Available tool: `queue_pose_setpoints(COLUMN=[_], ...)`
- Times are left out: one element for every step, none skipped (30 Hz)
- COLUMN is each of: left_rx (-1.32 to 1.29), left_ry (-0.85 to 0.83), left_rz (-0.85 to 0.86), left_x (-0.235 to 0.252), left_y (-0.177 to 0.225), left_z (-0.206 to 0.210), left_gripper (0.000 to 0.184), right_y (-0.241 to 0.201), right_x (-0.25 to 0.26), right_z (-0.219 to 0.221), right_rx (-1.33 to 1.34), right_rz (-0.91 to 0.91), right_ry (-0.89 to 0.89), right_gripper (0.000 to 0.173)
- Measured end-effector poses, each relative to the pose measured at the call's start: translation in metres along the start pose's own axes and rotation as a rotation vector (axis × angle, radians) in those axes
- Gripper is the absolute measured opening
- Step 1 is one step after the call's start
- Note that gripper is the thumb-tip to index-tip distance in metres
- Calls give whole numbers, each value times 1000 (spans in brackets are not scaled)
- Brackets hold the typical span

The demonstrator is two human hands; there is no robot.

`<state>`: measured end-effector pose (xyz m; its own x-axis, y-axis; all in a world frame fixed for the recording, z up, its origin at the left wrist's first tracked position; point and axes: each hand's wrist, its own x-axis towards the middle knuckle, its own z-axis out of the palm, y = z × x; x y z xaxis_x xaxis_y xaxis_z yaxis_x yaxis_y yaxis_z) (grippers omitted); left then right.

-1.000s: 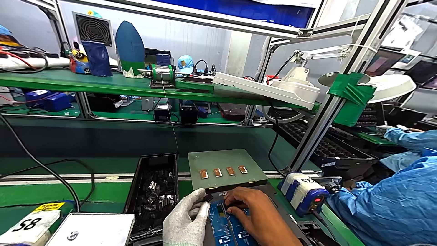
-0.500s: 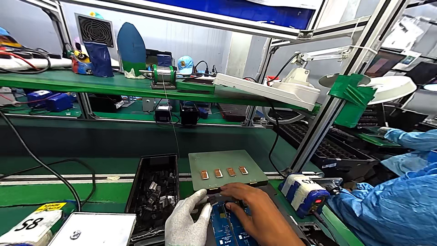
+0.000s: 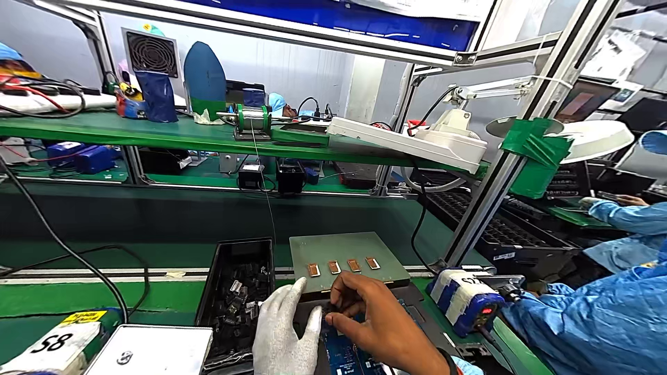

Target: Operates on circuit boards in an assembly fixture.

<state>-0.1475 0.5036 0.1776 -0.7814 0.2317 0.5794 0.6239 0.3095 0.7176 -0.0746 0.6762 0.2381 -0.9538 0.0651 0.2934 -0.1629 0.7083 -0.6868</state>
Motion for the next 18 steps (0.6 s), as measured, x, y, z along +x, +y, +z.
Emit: queue_pose_setpoints(left_rx=[55, 100, 138, 172, 197, 215, 227, 229, 228, 231, 233, 236, 232, 223, 205, 181, 151, 120], left_ry=[33, 64, 80, 85, 85, 84, 71, 34, -9, -40, -66, -88, -106, -121, -142, -166, -183, -192], left_rz=[44, 78, 90, 78, 54, 26, -10, -54, -97, -127, -147, -160, -167, -167, -171, -183, -196, -207], left_x=[2, 5, 9, 13, 18, 24, 30, 35, 40, 43, 46, 47, 47, 47, 47, 47, 48, 48], left_y=[-3, -7, -12, -16, -21, -27, -31, -34, -35, -35, -35, -36, -36, -37, -38, -38, -39, -40], left_z=[2, 3, 5, 6, 10, 15, 20, 23, 25, 27, 29, 29, 29, 29, 28, 26, 25, 24], left_gripper=[42, 38, 34, 31, 30, 32, 36, 41, 45, 49, 51, 52, 53, 54, 55, 55, 53, 52], right_y=[0, -1, -1, -2, -3, -4, -5, -6, -7, -8, -9, -9, -10, -10, -11, -11, -11, -12], right_x=[1, 2, 3, 3, 4, 4, 4, 4, 4, 4, 4, 3, 3, 3, 3, 4, 4, 4], right_z=[-1, -2, -2, -2, -1, 1, 3, 6, 7, 8, 8, 8, 8, 9, 9, 10, 10, 11], right_rx=[-15, -37, -63, -90, -125, -165, -210, -252, -283, -303, -318, -328, -335, -338, -336, -335, -334, -336], right_rz=[12, 24, 34, 44, 55, 64, 72, 75, 75, 75, 81, 91, 103, 115, 126, 134, 142, 146], right_ry=[2, -5, -22, -48, -79, -108, -129, -138, -142, -142, -143, -142, -143, -142, -145, -146, -148, -148], right_gripper=[19, 17, 14, 12, 11, 12, 13, 14, 14, 14, 15, 15, 15, 15, 16, 17, 17, 17])
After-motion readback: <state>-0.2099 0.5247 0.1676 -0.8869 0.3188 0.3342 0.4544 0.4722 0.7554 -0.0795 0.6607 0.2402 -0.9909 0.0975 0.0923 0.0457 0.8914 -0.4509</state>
